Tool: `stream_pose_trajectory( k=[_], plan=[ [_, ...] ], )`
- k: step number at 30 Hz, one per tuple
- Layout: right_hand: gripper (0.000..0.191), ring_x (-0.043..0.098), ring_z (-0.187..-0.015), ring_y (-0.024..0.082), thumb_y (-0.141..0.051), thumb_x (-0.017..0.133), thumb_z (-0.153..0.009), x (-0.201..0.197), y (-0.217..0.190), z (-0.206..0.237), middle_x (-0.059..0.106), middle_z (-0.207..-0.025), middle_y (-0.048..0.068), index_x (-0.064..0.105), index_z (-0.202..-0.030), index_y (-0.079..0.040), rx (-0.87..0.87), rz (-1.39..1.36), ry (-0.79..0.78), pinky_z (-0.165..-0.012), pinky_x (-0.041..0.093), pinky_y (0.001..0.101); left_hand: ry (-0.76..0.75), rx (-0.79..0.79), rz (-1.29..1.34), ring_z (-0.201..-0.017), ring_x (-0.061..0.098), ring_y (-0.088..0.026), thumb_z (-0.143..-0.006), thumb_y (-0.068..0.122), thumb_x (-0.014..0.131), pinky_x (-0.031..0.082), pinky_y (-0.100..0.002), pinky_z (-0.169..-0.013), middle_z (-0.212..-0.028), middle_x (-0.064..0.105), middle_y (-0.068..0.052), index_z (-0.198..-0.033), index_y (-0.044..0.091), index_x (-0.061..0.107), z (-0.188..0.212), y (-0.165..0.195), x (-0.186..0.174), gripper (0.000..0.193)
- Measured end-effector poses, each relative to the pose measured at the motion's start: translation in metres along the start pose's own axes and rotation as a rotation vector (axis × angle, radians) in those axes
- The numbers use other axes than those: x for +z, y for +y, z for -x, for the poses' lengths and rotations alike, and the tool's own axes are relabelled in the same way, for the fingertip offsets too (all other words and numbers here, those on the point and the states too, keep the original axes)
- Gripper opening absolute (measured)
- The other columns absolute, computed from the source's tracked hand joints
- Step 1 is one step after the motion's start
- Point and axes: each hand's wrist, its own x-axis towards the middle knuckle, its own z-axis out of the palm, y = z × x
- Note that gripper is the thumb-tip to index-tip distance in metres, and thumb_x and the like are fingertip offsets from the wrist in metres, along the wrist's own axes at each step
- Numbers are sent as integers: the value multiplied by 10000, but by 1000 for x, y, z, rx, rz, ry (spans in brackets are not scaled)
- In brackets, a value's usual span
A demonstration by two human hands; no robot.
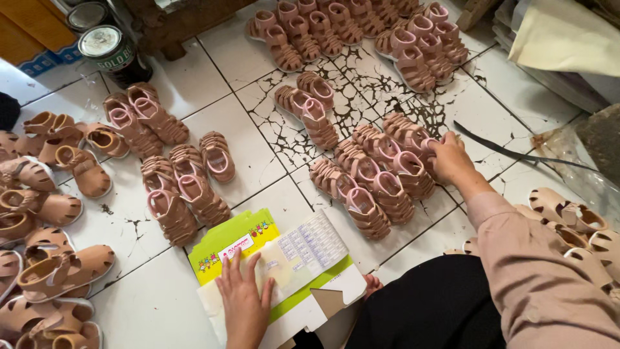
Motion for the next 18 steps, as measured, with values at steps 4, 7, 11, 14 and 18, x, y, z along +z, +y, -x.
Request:
stream_pose_trajectory(
  k=[4,7,11,14,18],
  plan=[
    [424,467,-1243,408,-223,771,-830,4,6,-10,474,-1349,136,699,-1246,-265,-44,13,-6,-1020,473,464,-106,-160,-157,-1501,145,-401,-762,389,760,205,-652,-1159,-1624,228,-106,-1511,247,458,1,-13,1,820],
    [470,493,-1192,408,-265,812,-764,9,24,-26,512,-1310,158,709,-1219,-212,-74,-59,16,-1008,471,456,13,-59,-258,-1511,163,-390,-750,412,707,179,-678,-1149,-1637,274,-97,-1483,266,486,1,-23,26,780],
    [298,615,-1138,363,-347,808,-832,15,51,-60,649,-1230,155,769,-1026,-125,-98,-238,208,-1001,513,428,510,524,-69,-1407,446,-405,-933,418,556,142,-702,-1142,-1433,570,-116,-1344,298,590,-14,2,115,429],
    [219,660,-1137,352,-281,738,-910,18,63,-95,694,-1152,167,749,-1047,-110,-24,-288,341,-1015,541,415,968,809,-175,-1308,592,-330,-990,447,552,239,-673,-1212,-1385,648,-8,-1399,314,535,-56,26,180,430],
    [436,612,-1163,394,-220,792,-773,8,71,-169,640,-1248,211,708,-1183,-94,-48,-321,307,-1007,502,445,825,880,-257,-1311,585,-329,-980,449,557,237,-667,-1210,-1390,639,-13,-1395,306,538,-115,44,208,439]
  ],
)
